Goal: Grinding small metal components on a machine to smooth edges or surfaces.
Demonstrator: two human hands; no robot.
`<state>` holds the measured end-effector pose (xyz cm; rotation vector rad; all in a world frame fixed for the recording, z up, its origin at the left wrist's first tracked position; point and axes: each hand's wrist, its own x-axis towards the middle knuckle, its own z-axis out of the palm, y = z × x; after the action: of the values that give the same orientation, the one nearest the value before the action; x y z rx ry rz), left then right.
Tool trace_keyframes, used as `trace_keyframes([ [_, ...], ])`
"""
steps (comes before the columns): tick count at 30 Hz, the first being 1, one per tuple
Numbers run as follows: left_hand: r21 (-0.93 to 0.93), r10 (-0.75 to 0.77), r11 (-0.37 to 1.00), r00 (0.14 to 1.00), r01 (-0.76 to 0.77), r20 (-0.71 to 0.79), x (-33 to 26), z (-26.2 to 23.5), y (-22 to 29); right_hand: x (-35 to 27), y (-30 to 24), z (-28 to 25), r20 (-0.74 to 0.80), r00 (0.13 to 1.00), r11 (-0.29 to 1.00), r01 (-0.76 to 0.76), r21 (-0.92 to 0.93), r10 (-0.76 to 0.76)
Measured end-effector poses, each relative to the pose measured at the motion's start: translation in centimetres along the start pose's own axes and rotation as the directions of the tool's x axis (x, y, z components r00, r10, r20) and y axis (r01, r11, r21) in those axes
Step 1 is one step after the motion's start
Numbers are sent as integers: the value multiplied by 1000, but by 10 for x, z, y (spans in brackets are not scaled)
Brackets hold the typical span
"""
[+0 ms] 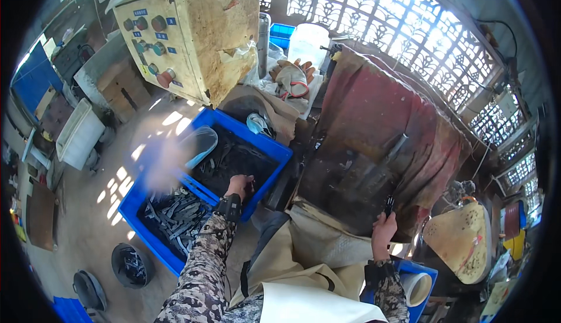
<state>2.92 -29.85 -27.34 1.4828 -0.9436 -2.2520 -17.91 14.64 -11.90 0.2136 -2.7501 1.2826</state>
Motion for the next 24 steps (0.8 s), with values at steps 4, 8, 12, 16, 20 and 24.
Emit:
trace_keyframes([
  [4,802,441,300,820,-517,364,-28,-25,3,0,-5,3,14,999,999,48,-6,-47],
  [8,74,193,981,950,-180,-247,-34,-18,0,-1,-10,6,12,995,992,96,76,-97],
  [12,189,250,952,967,-240,-35,-58,0,8,-2,0,1,-17,995,993,96,70,-95],
  [16,39,213,976,977,-212,-11,-83,0,17,-4,-7,-2,50,999,995,16,100,-21],
  [20,344,465,781,853,-521,236,-121,13,35,4,18,5,-12,996,996,84,16,-84],
  [24,498,394,725,879,-476,268,-157,13,45,6,23,10,-80,971,974,224,-24,-226],
])
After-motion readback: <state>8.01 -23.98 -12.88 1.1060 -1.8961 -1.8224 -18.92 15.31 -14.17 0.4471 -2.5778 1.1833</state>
